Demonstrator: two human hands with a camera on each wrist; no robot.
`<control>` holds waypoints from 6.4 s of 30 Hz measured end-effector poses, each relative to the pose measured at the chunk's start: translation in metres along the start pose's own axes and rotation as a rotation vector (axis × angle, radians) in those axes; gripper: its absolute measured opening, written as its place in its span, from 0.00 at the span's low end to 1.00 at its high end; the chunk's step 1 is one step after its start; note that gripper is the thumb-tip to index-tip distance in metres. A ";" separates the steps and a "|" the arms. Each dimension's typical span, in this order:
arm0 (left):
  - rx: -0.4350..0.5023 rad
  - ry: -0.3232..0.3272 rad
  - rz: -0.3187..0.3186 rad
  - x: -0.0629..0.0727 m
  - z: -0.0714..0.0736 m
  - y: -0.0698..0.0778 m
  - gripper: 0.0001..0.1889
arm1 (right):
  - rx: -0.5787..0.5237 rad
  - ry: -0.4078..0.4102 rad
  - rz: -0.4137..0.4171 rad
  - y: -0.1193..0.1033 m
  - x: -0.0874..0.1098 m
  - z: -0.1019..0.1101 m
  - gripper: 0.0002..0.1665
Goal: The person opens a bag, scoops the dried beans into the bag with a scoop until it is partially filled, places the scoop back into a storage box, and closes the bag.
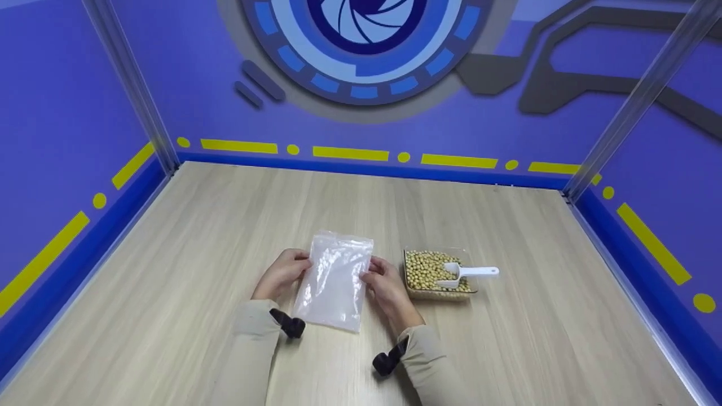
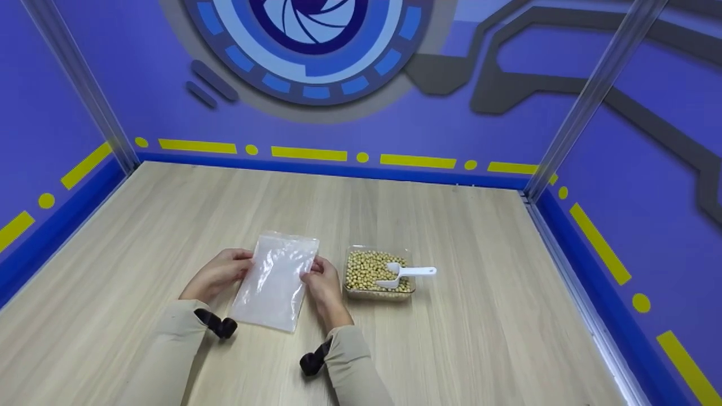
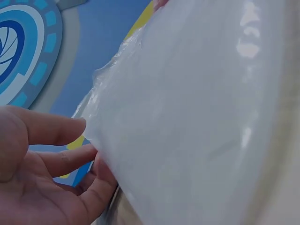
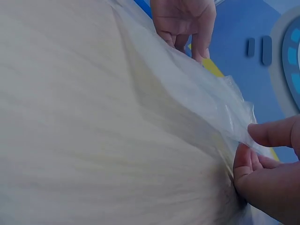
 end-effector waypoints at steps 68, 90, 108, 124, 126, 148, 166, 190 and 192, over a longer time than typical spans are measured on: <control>-0.223 0.037 -0.556 0.041 -0.036 0.113 0.09 | 0.321 -0.332 0.087 -0.053 0.055 0.046 0.31; -0.334 -0.102 -0.664 0.050 -0.057 0.129 0.10 | 0.308 -0.360 0.130 -0.070 0.059 0.047 0.24; -0.430 0.047 -0.707 0.056 -0.059 0.135 0.10 | 0.373 -0.275 0.209 -0.078 0.057 0.047 0.18; -0.517 -0.178 -0.678 0.072 -0.100 0.129 0.12 | 0.427 -0.281 0.290 -0.083 0.060 0.041 0.15; -0.514 -0.198 -0.657 0.071 -0.104 0.127 0.14 | 0.434 -0.287 0.311 -0.084 0.060 0.038 0.14; -0.440 -0.288 -0.536 0.065 -0.116 0.121 0.12 | 0.517 -0.291 0.420 -0.092 0.067 0.025 0.13; -0.475 -0.269 -0.527 0.055 -0.117 0.113 0.11 | 0.761 -0.135 0.626 -0.101 0.069 0.016 0.06; -0.518 -0.290 -0.547 0.055 -0.116 0.109 0.11 | 0.739 -0.155 0.596 -0.093 0.066 0.016 0.05; -0.517 -0.292 -0.548 0.055 -0.116 0.109 0.11 | 0.735 -0.157 0.587 -0.092 0.066 0.016 0.05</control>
Point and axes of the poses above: each hand's wrist, its own x-axis away from the middle knuckle, its own z-axis out of the back of the hand, y = z × x, the point moved 10 cm from there along -x, towards the middle knuckle, and after that the axes turned 1 degree about -x, right-handed, at the moved point
